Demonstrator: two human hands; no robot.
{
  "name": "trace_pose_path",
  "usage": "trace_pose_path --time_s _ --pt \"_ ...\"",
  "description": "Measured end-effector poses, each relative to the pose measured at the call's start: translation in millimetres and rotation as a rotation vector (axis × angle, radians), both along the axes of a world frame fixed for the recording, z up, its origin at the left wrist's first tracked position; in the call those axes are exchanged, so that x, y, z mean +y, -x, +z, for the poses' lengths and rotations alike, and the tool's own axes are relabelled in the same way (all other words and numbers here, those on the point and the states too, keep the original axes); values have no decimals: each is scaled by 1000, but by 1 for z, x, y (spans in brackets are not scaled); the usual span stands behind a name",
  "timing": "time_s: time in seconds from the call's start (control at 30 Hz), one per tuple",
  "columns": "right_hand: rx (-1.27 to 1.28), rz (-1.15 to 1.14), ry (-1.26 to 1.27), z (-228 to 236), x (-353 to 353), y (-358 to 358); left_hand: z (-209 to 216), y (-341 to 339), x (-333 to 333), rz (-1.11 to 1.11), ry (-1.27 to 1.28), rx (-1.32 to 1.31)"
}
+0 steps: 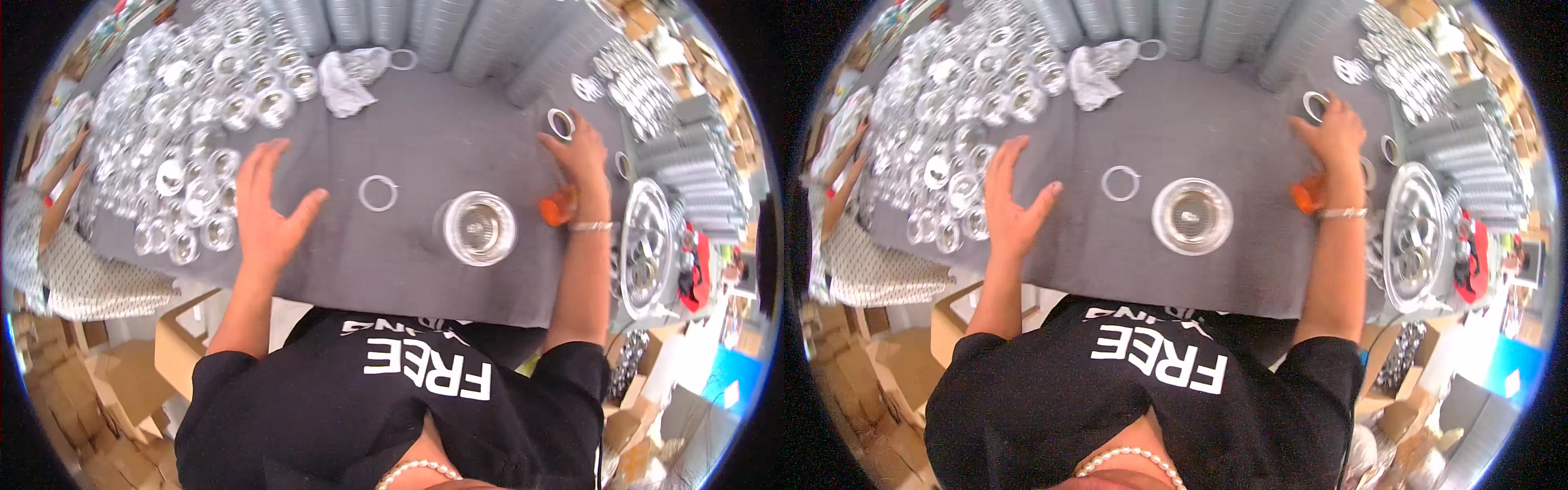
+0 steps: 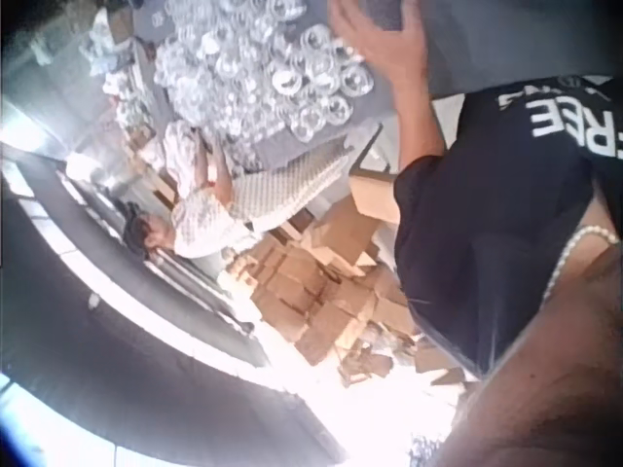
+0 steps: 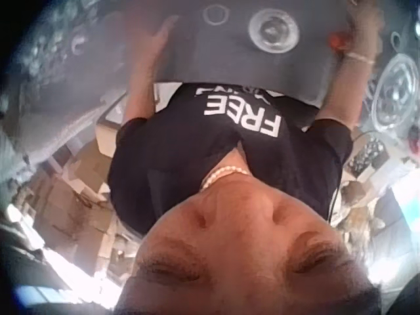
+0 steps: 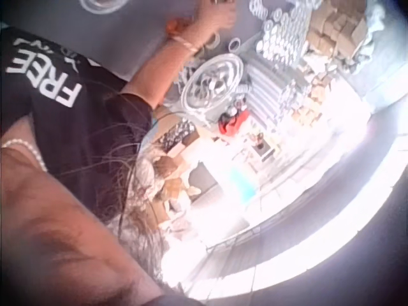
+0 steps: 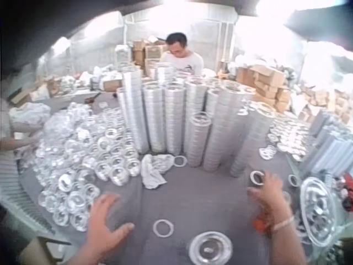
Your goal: The person assembles small cylindrical coffee filter units by hand. They apply adhesive to the rim of a metal ring, insert a mesh filter into a plastic cup, and press the ring onto the cup. The person then uses a rubber mallet to tap the assembly to secure the components. The finished units are placed on the table.
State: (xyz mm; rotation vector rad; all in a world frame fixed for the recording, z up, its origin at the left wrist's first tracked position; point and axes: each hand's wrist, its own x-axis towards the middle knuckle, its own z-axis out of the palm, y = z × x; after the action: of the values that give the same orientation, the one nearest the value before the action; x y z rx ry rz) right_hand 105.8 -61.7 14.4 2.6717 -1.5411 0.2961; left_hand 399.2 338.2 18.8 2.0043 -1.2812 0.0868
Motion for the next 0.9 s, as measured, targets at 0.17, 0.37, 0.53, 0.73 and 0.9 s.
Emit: trace_pose_path --time_s 0.17,0.37,0.53,0.73,0.9 --pt "183 -63 -241 -12 -43 -23 -14 -55 66 342 -387 -332" --pt "-95 321 -221 -24 43 -19 -6 -71 68 227 -507 -355" --pt "-389 304 -239 -24 126 -12 16 -78 62 69 -553 -180" --pt "-499 298 -242 -33 174 5 21 -102 59 -41 -569 -316" --pt "-768 188 -338 -44 180 10 41 -58 10 -167 -43 410"
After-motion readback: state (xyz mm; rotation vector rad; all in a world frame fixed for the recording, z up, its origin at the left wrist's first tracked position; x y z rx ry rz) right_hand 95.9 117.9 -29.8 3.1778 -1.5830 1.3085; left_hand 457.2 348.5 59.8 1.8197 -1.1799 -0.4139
